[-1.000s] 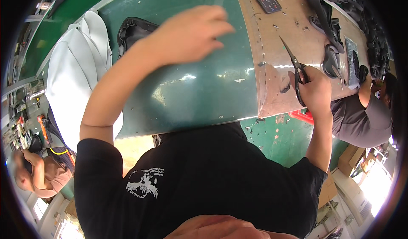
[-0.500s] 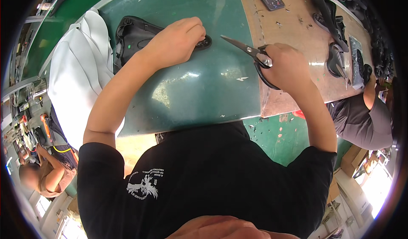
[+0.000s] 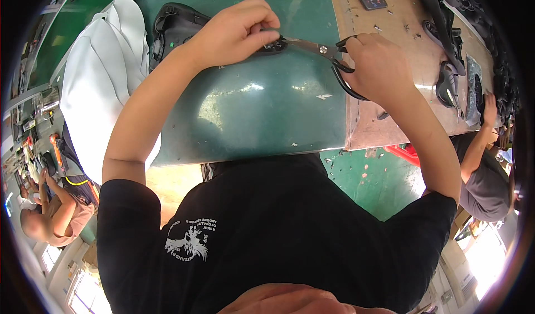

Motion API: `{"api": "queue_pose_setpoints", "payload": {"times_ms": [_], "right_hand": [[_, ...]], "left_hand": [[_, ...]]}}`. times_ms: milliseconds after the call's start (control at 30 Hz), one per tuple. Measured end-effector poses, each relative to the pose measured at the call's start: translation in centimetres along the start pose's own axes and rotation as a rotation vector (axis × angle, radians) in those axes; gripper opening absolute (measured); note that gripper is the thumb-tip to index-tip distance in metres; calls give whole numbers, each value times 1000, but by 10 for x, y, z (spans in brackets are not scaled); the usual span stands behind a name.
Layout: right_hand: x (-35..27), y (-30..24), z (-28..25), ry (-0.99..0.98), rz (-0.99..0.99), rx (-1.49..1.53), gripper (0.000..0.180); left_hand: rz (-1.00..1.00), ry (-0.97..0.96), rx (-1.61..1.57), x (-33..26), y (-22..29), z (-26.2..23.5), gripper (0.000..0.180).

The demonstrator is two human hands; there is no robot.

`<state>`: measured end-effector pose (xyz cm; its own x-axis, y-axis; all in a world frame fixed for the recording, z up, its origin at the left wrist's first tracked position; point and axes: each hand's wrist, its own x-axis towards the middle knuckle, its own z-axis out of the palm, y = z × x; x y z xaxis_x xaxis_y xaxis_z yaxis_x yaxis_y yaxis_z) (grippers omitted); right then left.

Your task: Trimming excess material from the edges of bicycle saddles using scissors on a factory production line.

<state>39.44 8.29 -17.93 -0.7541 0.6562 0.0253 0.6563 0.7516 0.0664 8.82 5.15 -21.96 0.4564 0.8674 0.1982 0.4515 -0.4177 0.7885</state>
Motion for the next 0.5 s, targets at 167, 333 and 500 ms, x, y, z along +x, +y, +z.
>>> {"api": "queue_pose_setpoints", "payload": {"times_ms": [167, 333, 500], "right_hand": [[-8, -3, -6, -1, 19, 12, 25], [-9, -5, -2, 3, 30, 21, 25], [2, -11, 0, 23, -17, -18, 23]], "left_hand": [[297, -65, 332, 2, -3, 1, 13], [307, -69, 323, 1, -13, 3, 11], [231, -74, 195, 4, -16, 1, 8]]}}
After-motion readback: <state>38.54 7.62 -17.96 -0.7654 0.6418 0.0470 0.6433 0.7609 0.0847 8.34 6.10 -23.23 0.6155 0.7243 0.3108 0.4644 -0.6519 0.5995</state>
